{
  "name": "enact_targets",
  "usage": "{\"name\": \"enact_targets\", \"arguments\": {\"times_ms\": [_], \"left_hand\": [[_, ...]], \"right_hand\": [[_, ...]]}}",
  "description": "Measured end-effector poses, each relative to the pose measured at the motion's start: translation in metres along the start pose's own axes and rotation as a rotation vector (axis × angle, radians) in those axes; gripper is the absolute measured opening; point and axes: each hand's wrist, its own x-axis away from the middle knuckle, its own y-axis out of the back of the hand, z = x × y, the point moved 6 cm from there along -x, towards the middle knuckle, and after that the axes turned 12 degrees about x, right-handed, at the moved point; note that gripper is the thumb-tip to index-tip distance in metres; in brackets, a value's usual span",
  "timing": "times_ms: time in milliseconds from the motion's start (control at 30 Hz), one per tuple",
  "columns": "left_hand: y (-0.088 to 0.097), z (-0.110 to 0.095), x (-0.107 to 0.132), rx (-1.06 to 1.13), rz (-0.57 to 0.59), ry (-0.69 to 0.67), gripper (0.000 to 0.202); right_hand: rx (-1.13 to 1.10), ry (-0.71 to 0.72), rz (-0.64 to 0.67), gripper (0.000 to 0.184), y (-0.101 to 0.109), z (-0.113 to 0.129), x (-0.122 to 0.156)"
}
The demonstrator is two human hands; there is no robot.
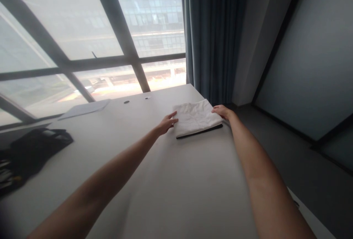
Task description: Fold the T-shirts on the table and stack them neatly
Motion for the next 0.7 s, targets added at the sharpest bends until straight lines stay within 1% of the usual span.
{"name": "enact_targets", "arguments": {"times_ms": [100,167,233,300,367,467,567,700], "left_hand": [[-0.001,0.000,-0.002,-0.060,-0.059,-0.028,0.081],[-0.001,-0.001,0.001,-0.103,-0.120,-0.052,0.086],[0.000,0.001,0.009,-0.134,-0.162,-0.046,0.089],[0.001,0.007,0.020,-0.149,-0.145,0.006,0.086],[0.000,0.014,0.031,-0.143,-0.087,0.066,0.082],[-0.003,0.020,0.042,-0.111,-0.039,0.085,0.086],[-0.009,0.022,0.040,-0.094,-0.066,0.051,0.088],[-0.020,0.021,0.024,-0.093,-0.104,0.020,0.091]], "right_hand": [[0.109,-0.087,-0.019,0.026,0.001,-0.009,-0.001],[0.170,-0.135,-0.028,0.023,0.003,-0.014,0.001],[0.213,-0.184,-0.018,0.021,0.004,-0.018,0.006],[0.231,-0.228,0.023,0.022,0.005,-0.024,0.013],[0.224,-0.251,0.076,0.022,0.006,-0.030,0.020],[0.196,-0.249,0.092,0.021,0.008,-0.036,0.023],[0.175,-0.235,0.013,0.019,0.009,-0.037,0.016],[0.167,-0.204,-0.163,0.016,0.012,-0.036,0.001]]}}
